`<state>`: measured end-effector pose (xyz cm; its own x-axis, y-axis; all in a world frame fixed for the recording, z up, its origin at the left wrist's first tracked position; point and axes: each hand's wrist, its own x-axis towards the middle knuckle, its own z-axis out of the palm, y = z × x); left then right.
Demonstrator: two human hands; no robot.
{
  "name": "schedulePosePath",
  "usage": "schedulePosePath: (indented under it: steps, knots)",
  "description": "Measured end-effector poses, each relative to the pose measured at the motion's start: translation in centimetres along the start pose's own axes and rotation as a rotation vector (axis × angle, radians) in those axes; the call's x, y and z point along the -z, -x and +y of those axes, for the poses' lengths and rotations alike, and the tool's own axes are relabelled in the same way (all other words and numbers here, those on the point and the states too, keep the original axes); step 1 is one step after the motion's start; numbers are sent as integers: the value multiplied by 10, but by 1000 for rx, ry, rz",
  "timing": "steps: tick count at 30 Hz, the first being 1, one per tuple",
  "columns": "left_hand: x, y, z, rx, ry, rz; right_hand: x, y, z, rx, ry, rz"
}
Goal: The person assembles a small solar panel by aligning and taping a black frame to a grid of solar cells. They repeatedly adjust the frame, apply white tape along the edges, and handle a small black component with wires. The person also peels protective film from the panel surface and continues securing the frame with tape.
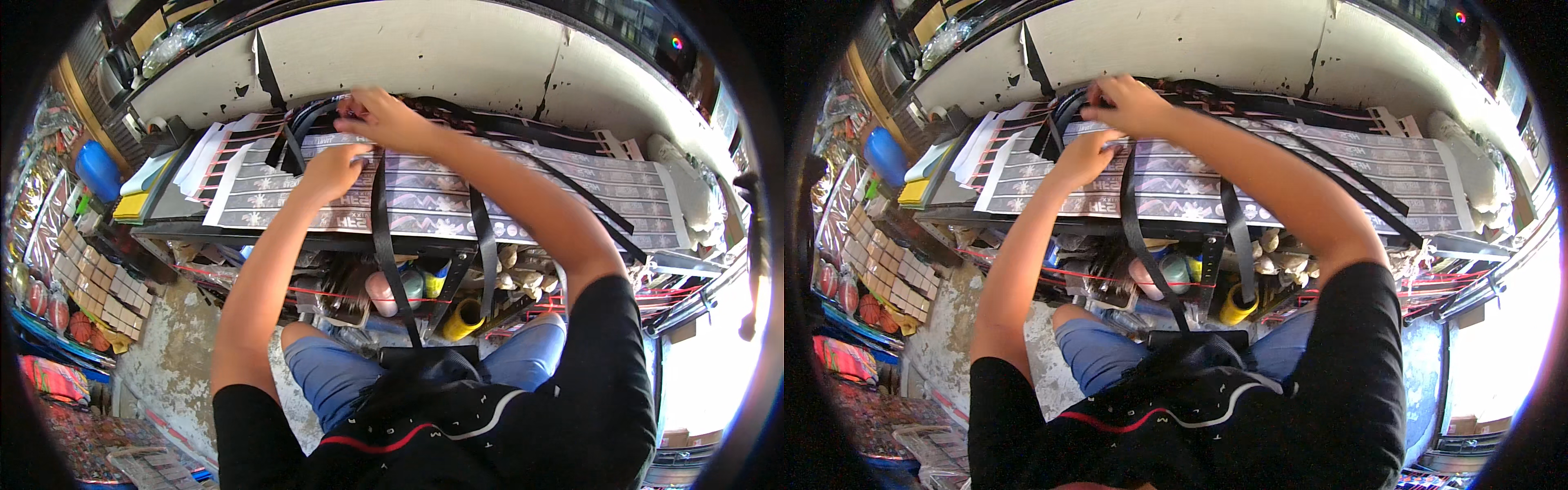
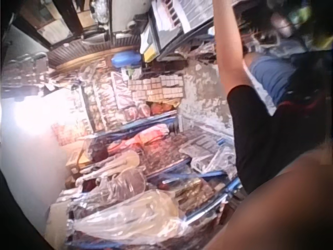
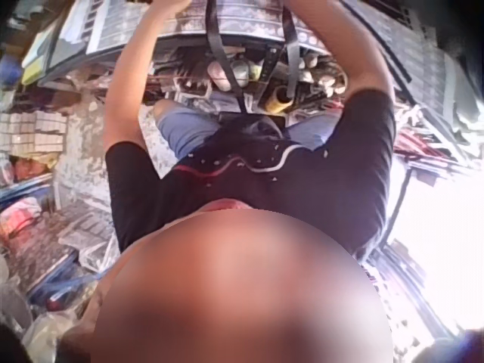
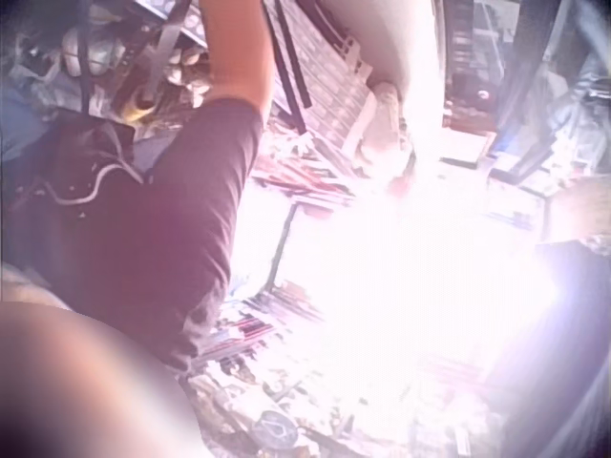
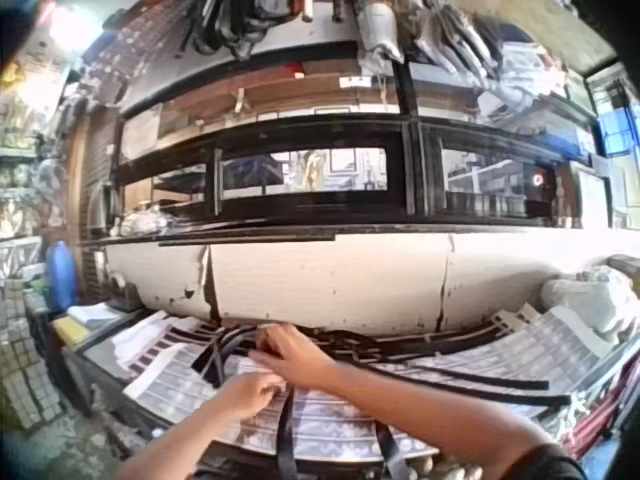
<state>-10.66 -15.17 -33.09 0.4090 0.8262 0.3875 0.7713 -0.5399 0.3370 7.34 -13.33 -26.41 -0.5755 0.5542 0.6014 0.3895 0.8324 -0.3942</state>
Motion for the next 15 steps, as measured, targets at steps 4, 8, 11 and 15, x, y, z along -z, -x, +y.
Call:
schedulePosePath:
  steps: [4, 8, 11, 15]
  knots:
    - [10, -18, -18, -146, 2, 123, -1, 102, -30, -150, 386, -258]
    - [14, -31, -28, 185, -121, 60, 19, 118, -39, -150, 454, -252]
    - [15, -44, -39, 11, -176, 142, 30, 109, -38, -238, 606, -315]
    - [19, -67, -66, 14, -250, 79, 6, 95, -35, 15, 545, -197]
